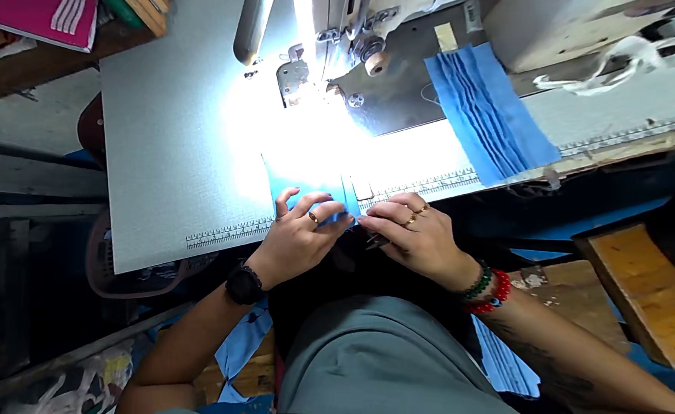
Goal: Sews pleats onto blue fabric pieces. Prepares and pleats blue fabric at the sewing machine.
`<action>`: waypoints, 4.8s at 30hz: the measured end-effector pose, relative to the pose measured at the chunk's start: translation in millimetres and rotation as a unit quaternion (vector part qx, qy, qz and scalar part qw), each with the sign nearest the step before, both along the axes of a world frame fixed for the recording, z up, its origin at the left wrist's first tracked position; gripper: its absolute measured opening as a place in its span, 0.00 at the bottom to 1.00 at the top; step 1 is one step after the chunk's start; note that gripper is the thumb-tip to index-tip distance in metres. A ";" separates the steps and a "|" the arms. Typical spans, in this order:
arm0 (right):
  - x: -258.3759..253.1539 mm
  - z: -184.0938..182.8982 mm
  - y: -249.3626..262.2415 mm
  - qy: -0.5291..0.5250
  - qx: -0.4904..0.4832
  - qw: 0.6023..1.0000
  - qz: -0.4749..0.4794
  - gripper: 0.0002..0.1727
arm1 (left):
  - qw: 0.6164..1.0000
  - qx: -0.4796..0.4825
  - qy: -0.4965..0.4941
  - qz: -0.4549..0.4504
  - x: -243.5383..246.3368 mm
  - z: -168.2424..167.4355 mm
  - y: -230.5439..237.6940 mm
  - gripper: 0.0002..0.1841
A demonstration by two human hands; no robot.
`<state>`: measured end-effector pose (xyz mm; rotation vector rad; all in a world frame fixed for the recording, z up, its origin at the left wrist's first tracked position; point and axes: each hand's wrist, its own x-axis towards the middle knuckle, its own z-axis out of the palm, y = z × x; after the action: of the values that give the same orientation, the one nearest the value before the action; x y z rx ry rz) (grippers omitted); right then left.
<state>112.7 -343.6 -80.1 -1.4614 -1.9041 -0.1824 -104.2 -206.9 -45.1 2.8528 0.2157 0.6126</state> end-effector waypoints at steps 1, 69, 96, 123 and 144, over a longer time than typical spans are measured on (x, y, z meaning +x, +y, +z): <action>-0.8 2.2 -0.5 -0.005 -0.009 1.000 0.000 0.12 | 1.000 0.009 0.003 -0.004 -0.2 1.0 -1.4 0.14; -49.4 78.4 189.3 0.157 -0.202 0.964 -0.072 0.26 | 0.736 -0.318 -0.400 0.444 56.5 45.1 186.4 0.18; 2.0 101.3 3.1 0.109 -0.349 0.898 0.247 0.12 | 0.948 -0.287 0.122 -0.059 -36.8 69.9 0.4 0.10; 37.9 44.4 10.2 0.076 -0.235 0.969 0.010 0.14 | 0.973 -0.156 0.025 0.169 -70.2 28.5 35.3 0.09; 53.3 39.2 -9.8 0.091 -0.189 0.978 -0.021 0.12 | 0.970 -0.136 -0.019 0.199 -83.4 13.0 8.9 0.11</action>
<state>166.0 -353.4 -40.9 -1.7003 -1.8252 0.3014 -187.6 -198.0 -32.1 2.5424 0.8140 0.6502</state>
